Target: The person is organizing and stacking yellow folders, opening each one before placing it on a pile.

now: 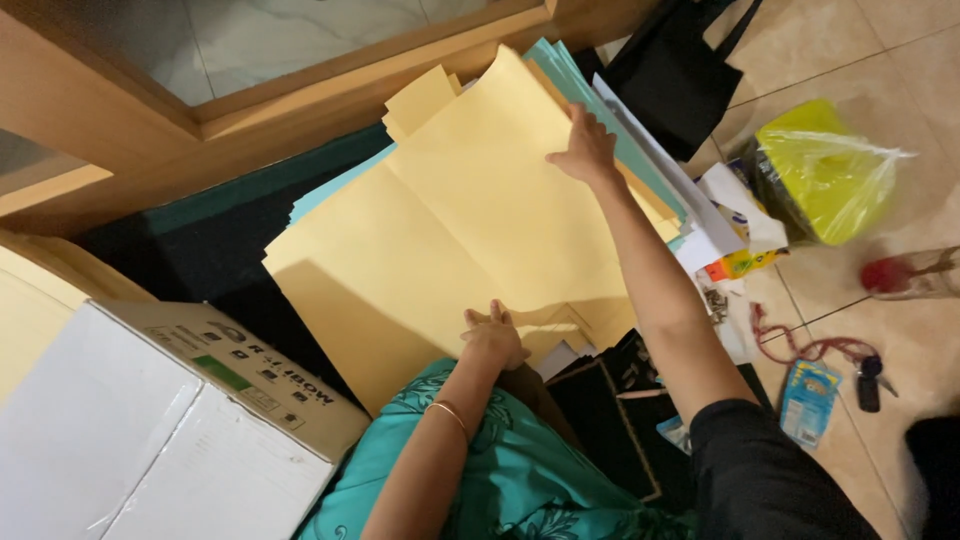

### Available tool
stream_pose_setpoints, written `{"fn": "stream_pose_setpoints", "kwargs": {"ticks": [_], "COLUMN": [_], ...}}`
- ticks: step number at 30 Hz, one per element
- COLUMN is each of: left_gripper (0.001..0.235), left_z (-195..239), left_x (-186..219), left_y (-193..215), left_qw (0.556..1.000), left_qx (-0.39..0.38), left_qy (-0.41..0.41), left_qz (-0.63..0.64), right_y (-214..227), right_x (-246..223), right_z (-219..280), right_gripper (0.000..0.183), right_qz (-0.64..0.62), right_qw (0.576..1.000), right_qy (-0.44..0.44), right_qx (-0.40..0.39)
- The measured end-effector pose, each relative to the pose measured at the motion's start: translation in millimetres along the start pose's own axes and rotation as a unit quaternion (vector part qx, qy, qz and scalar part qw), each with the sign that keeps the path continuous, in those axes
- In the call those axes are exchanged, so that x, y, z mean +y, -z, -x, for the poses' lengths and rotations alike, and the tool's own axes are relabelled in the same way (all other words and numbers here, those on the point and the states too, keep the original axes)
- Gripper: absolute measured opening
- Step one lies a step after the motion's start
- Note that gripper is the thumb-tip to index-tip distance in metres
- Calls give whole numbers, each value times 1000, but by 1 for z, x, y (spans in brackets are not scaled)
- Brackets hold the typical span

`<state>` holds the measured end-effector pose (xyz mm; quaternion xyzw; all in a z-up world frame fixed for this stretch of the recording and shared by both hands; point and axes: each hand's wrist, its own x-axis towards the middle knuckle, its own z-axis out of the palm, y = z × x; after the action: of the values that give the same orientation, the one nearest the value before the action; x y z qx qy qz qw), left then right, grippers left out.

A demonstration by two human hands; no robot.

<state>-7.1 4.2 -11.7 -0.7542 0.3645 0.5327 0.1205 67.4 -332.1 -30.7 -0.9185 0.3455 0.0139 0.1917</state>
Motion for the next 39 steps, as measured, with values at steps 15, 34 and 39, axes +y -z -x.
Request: {"fn": "stream_pose_setpoints", "kwargs": {"ticks": [15,34,39], "left_gripper": [94,99,102], "left_z": [-9,-107,-107], "left_x": [-1,-40,-38], "left_y": [-2,-16,-14], "left_qw": [1000,988,993], "left_qx": [2,136,102], "left_qy": [-7,-12,-2], "left_qz": [-8,77,65], "right_y": [36,59,5], "right_x": [-126,-102,-25], "right_z": [209,136,4], "right_gripper": [50,43,46], "right_qz": [79,80,-69], "right_qw": [963,971,997], "right_qy": [224,164,9], "right_qx": [128,152,41]}}
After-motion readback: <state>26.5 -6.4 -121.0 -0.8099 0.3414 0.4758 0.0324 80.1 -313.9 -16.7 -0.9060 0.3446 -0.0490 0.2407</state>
